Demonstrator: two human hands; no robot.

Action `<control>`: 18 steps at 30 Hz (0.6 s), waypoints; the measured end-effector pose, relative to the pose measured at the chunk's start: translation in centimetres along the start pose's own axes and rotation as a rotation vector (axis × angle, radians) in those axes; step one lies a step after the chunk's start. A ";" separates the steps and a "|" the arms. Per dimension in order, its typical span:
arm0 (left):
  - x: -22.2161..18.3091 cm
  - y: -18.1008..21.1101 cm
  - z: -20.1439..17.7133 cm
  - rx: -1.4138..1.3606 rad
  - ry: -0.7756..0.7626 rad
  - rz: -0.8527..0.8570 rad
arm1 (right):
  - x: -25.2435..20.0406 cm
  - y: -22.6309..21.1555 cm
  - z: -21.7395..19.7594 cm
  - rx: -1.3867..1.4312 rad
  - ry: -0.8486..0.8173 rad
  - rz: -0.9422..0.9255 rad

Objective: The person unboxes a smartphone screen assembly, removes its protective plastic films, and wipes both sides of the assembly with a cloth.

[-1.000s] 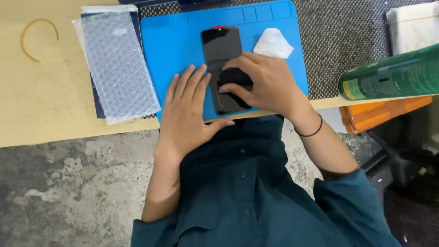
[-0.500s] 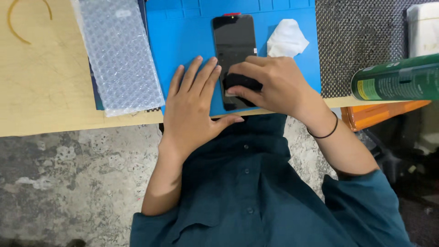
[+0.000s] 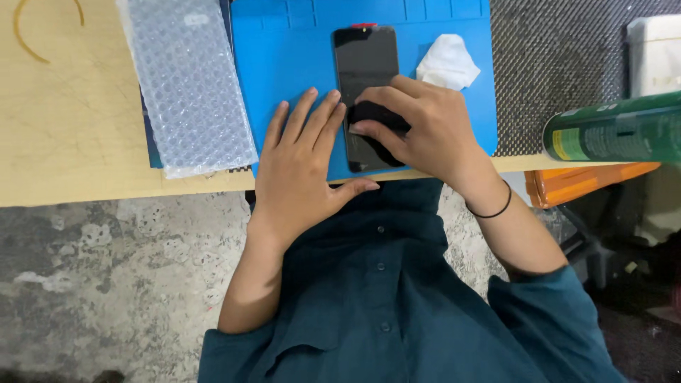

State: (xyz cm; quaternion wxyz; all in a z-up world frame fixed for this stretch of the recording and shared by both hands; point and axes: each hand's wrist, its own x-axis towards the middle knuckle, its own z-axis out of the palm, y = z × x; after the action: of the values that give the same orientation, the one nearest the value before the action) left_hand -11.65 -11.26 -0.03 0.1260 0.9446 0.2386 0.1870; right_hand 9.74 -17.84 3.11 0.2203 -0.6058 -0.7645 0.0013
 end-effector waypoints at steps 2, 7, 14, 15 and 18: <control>-0.1 -0.1 0.0 -0.001 0.003 0.004 | -0.3 -0.1 -0.1 0.024 -0.042 0.015; 0.0 -0.1 0.0 0.006 -0.004 0.010 | -0.6 -0.1 -1.1 0.084 -0.177 -0.039; -0.1 -0.1 -0.1 -0.011 -0.009 0.011 | -0.2 0.0 -2.2 0.345 -0.292 -0.042; -0.1 -0.1 -0.1 -0.006 -0.008 0.013 | 0.3 -0.1 -2.6 0.569 -0.245 0.015; 0.0 0.0 -0.2 0.024 -0.012 0.014 | 0.0 0.2 -1.8 0.348 -0.072 0.110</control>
State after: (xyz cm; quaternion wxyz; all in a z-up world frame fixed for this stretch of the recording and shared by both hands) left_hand -11.70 -11.27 0.14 0.1150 0.9488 0.2334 0.1793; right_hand 10.49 -18.25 4.66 0.2938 -0.5990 -0.7258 0.1674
